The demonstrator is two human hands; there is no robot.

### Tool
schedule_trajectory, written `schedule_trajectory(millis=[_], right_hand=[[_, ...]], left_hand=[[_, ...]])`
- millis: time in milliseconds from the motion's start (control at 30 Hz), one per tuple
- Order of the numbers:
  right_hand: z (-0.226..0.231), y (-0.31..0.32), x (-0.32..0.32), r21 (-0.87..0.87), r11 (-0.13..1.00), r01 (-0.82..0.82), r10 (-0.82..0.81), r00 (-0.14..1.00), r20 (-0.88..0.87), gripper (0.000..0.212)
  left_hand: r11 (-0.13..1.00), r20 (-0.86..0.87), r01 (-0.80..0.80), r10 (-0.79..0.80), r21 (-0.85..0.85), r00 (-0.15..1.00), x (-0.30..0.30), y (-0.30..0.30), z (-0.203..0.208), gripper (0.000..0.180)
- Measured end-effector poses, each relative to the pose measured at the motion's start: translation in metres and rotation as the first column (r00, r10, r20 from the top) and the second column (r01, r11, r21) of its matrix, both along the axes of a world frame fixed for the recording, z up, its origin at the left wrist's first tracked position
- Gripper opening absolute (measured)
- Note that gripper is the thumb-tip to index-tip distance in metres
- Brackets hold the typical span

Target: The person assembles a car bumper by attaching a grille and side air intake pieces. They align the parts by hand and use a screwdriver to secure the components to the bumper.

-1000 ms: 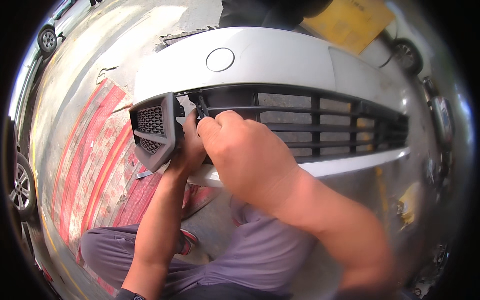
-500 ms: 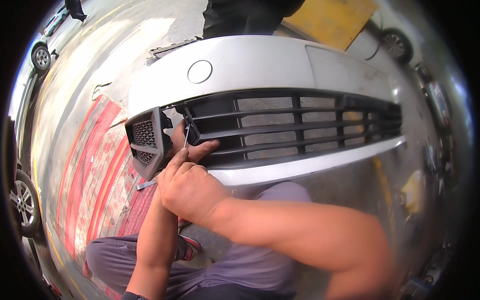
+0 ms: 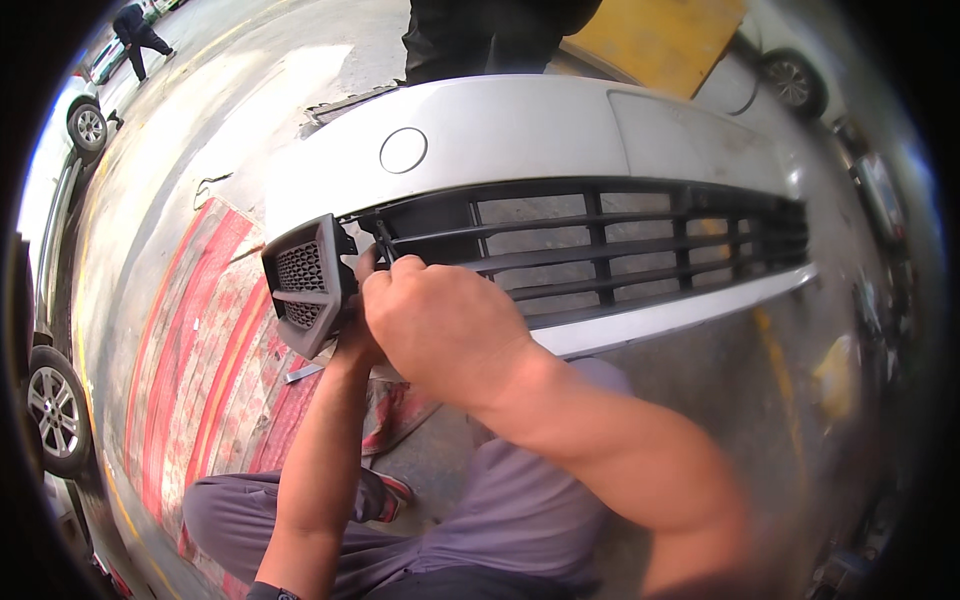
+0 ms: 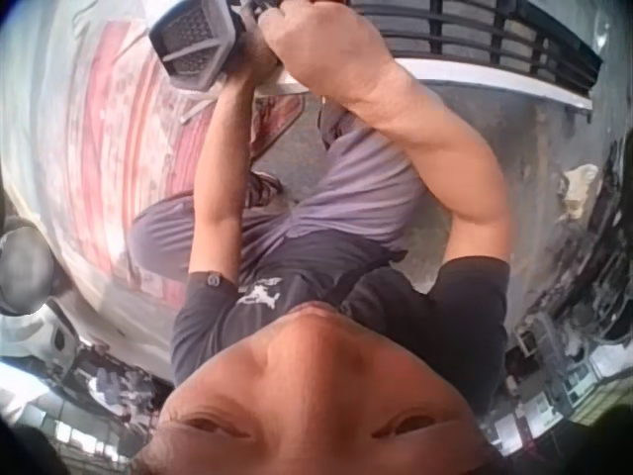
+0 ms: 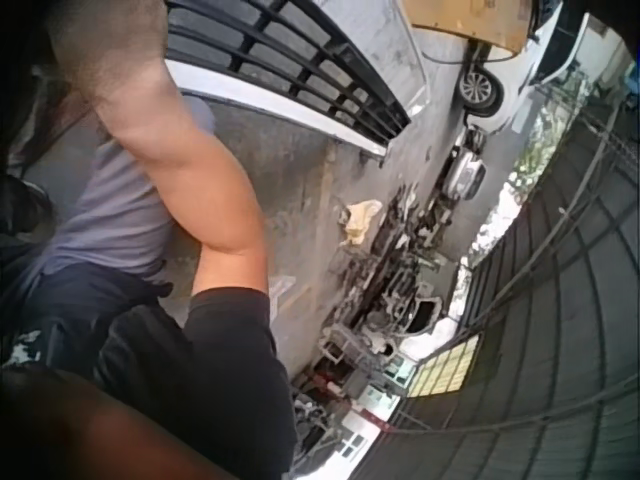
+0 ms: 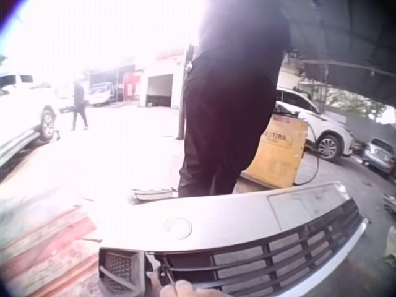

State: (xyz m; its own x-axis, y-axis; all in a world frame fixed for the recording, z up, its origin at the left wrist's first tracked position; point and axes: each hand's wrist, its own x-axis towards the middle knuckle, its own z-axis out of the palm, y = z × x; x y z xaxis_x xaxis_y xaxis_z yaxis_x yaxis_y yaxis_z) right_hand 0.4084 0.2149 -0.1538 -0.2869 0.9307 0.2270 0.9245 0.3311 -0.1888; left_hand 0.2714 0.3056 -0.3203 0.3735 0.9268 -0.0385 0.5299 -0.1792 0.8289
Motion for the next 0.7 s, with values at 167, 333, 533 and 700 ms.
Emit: schedule_trajectory(millis=[167,333,533,700], right_hand=[[-0.002,-0.031,-0.033,0.107,0.993,-0.045,0.003,0.933,0.36,0.029],[-0.007,-0.026,-0.031,0.156,0.987,-0.041,-0.013,0.943,0.334,0.031],[-0.017,-0.021,-0.022,0.208,0.978,0.024,-0.061,0.983,0.175,0.011],[-0.013,-0.021,-0.032,0.169,0.983,0.068,-0.106,0.967,0.232,0.012]], left_hand=[[0.991,0.062,-0.042,0.05,-0.127,0.997,0.014,0.0,0.008,0.118],[0.984,0.215,-0.027,0.065,-0.179,0.974,0.014,0.004,0.007,0.11],[0.986,0.192,-0.119,0.141,-0.118,0.971,0.013,-0.006,-0.002,0.107],[0.861,0.401,-0.034,0.271,-0.508,0.875,0.024,-0.014,0.038,0.076]])
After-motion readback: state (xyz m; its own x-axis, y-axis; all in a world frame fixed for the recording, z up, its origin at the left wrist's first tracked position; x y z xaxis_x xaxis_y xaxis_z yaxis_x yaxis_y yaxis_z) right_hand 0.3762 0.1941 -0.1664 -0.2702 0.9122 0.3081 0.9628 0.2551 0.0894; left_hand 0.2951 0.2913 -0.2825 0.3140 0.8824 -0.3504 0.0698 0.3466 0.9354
